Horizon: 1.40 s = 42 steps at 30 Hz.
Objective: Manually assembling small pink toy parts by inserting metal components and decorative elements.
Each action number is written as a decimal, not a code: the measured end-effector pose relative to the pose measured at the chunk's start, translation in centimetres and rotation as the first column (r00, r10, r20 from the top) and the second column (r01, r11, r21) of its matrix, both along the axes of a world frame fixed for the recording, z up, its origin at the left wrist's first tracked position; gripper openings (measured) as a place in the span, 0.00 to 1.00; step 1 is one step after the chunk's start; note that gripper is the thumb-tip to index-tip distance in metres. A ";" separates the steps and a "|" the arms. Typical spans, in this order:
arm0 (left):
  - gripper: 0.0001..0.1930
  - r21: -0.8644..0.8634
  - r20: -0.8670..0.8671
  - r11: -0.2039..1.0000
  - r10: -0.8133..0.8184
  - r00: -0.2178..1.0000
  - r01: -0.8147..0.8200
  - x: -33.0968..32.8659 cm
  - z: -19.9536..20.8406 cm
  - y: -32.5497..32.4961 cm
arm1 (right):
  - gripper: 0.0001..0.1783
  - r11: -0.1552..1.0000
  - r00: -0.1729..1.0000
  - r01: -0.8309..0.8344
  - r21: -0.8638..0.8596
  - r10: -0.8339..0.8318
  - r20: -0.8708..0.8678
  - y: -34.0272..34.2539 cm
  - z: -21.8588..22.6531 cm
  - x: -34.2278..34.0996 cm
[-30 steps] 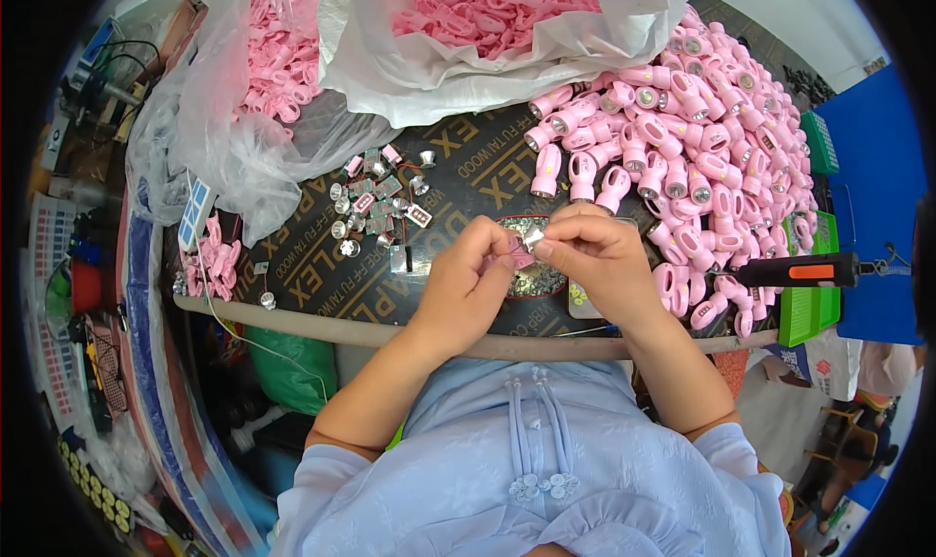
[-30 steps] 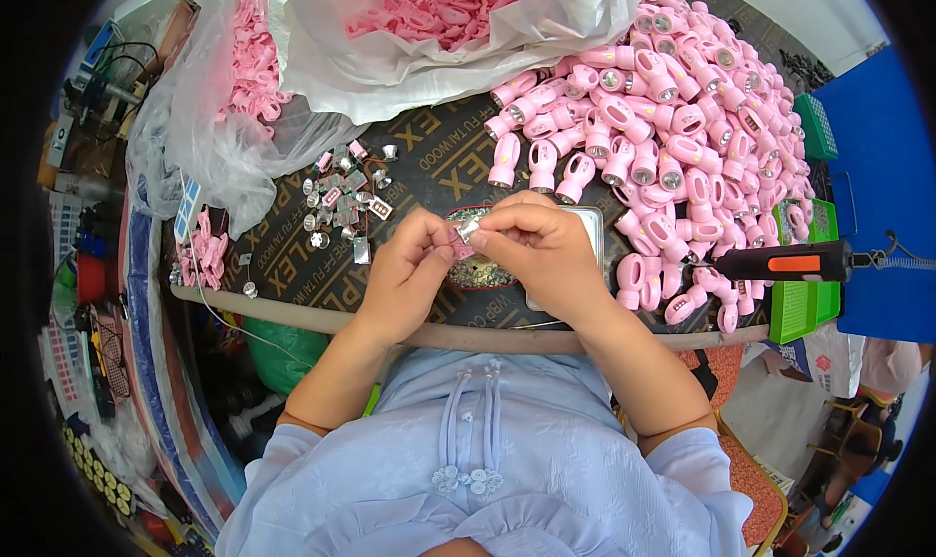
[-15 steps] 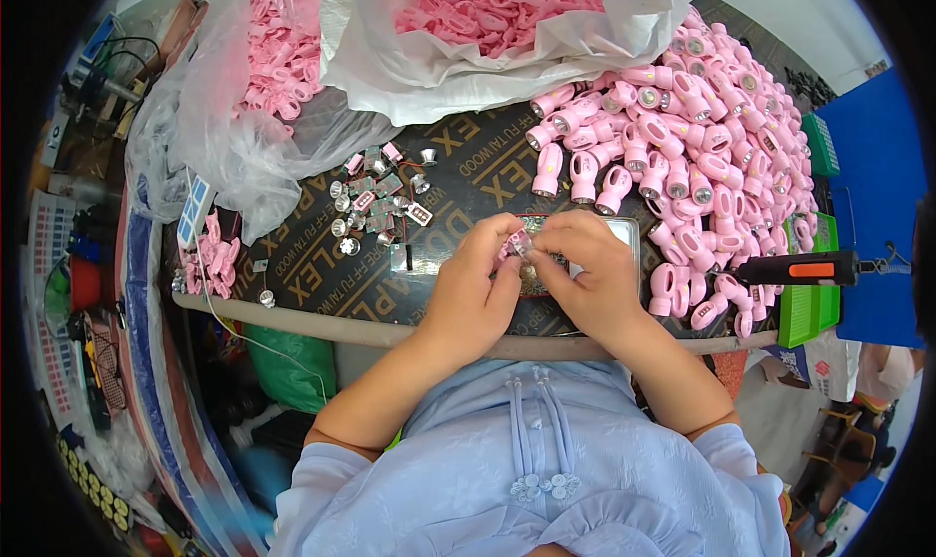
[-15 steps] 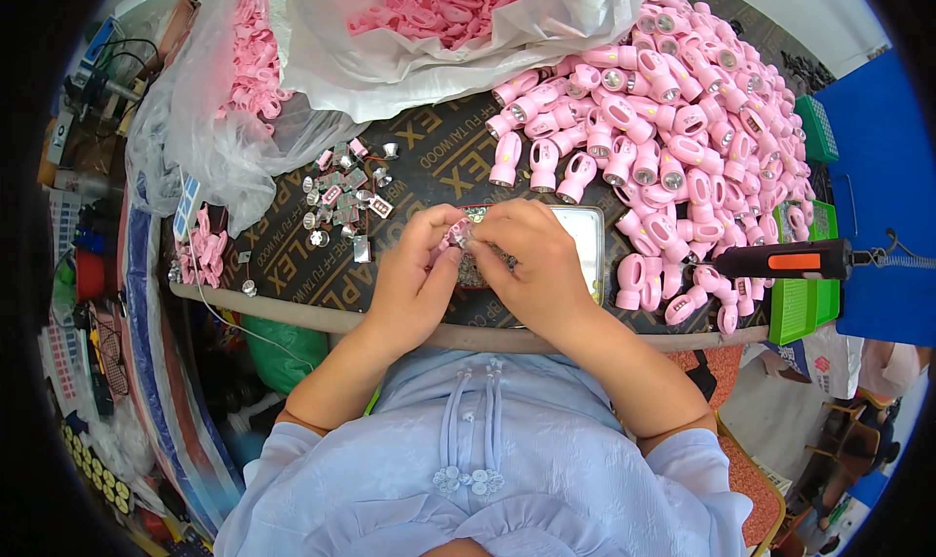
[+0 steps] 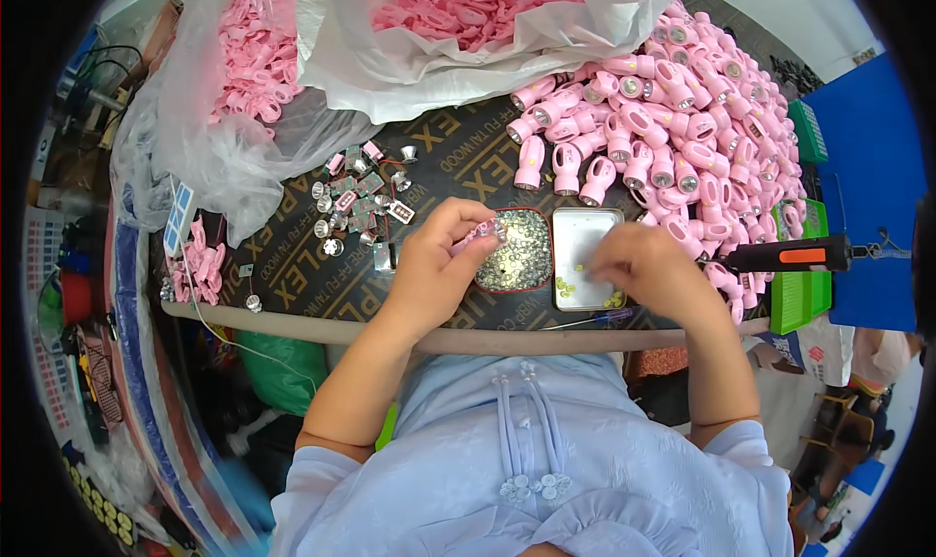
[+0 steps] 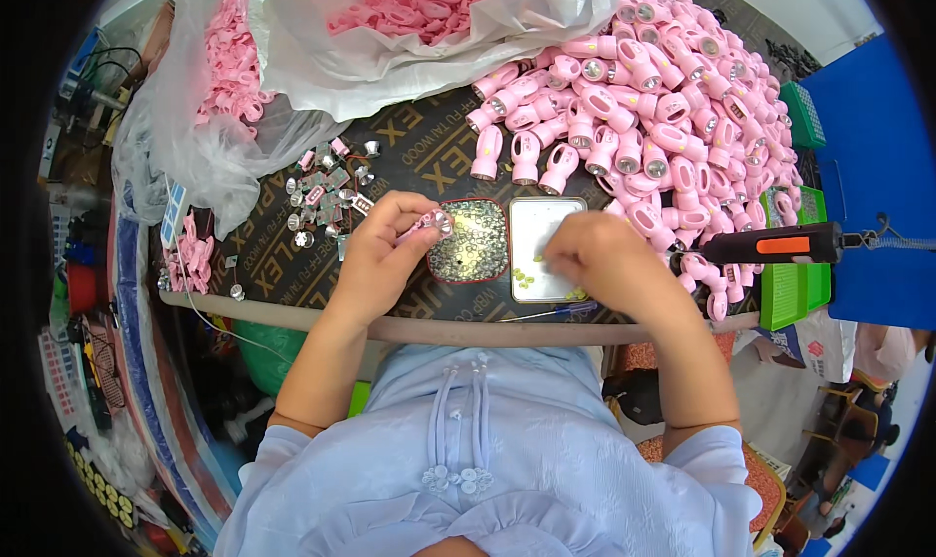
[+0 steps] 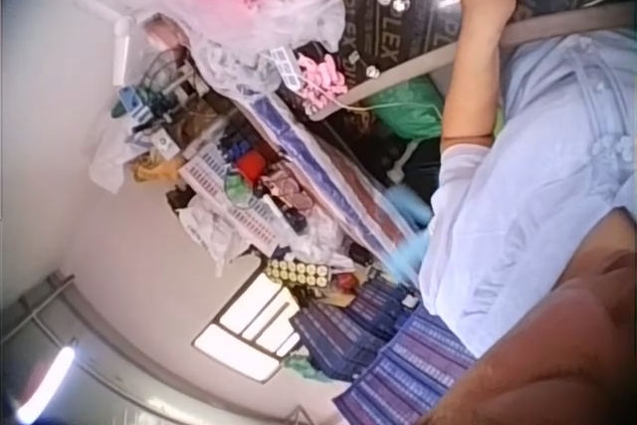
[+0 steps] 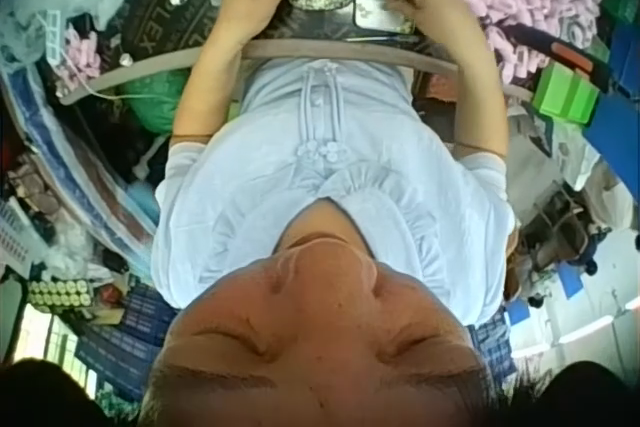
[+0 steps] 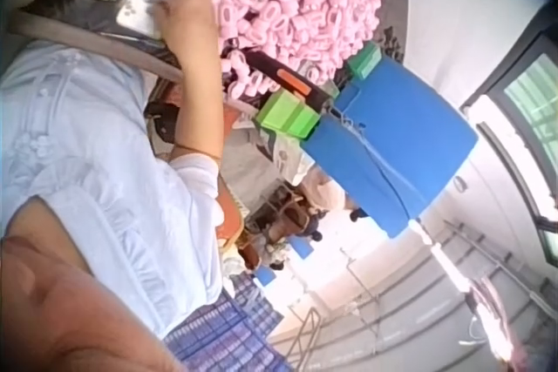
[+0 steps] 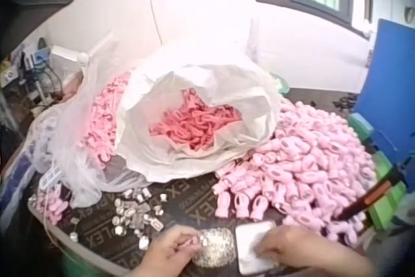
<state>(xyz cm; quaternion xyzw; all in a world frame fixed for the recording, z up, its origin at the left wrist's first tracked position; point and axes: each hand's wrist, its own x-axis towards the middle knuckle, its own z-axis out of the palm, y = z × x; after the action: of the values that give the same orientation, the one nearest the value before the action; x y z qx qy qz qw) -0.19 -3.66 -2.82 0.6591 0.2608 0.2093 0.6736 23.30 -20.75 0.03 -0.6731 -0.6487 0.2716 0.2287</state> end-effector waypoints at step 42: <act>0.16 -0.492 0.179 0.847 -0.129 0.975 0.203 0.4 2.0 0.3 | 0.08 0.905 0.909 0.281 0.319 -0.144 -0.390 4.5 0.4 -6.2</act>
<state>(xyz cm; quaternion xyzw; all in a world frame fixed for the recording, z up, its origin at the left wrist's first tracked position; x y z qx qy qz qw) 0.21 -3.33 -0.81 0.4625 0.2009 0.1197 0.8552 17.07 -16.26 0.47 -0.6251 -0.5569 0.2358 0.4935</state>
